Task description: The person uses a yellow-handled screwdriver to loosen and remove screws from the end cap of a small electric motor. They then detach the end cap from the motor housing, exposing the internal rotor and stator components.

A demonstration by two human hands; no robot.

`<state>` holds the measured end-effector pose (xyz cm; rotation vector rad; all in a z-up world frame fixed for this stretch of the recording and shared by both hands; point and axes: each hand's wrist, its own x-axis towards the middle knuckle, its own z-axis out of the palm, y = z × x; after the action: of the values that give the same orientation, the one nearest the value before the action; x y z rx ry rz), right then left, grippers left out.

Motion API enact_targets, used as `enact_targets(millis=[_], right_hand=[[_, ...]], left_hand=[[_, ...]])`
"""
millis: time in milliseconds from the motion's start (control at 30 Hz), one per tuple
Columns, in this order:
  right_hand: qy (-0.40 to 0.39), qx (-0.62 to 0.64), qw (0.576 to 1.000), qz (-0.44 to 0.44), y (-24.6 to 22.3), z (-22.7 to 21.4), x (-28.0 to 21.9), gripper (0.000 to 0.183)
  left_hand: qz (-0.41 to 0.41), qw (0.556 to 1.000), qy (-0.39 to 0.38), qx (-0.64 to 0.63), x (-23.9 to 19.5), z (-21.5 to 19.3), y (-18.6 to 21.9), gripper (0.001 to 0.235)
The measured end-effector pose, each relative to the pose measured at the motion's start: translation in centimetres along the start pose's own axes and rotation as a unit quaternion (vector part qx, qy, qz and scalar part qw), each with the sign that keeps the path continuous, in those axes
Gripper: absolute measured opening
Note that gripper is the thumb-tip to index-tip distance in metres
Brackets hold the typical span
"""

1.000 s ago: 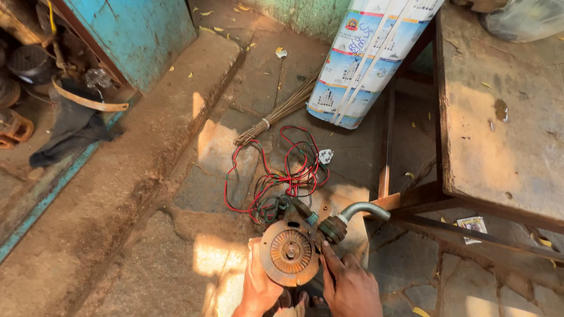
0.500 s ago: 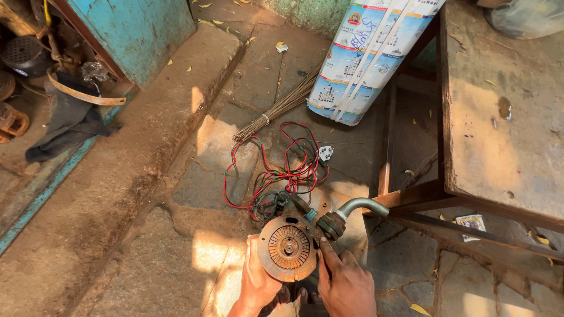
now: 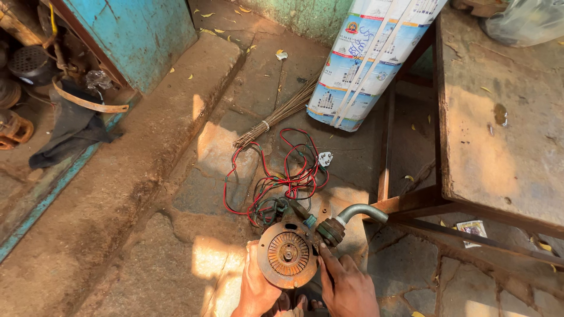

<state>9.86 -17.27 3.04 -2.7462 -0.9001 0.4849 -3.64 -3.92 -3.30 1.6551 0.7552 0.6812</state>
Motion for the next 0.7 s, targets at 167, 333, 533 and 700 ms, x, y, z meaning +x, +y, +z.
enact_targets(millis=[167,333,533,700], right_hand=[[0.089,0.035,0.991,-0.094,0.3,0.2,-0.4,0.042],[0.024,0.009,0.999,-0.035,0.5,-0.3,-0.2,0.045],[0.046,0.025,0.997,-0.049,-0.9,-1.6,0.4,0.042],[0.03,-0.014,0.999,-0.035,-1.3,-1.6,0.8,0.047]], left_hand=[[0.001,1.0,0.005,0.006,-0.8,0.3,0.1,0.056],[0.026,0.999,0.015,0.012,-0.3,0.3,-0.4,0.059],[0.083,0.996,0.028,0.027,-0.6,0.4,-1.0,0.058],[0.051,0.998,0.014,0.03,0.0,0.0,-0.6,0.055]])
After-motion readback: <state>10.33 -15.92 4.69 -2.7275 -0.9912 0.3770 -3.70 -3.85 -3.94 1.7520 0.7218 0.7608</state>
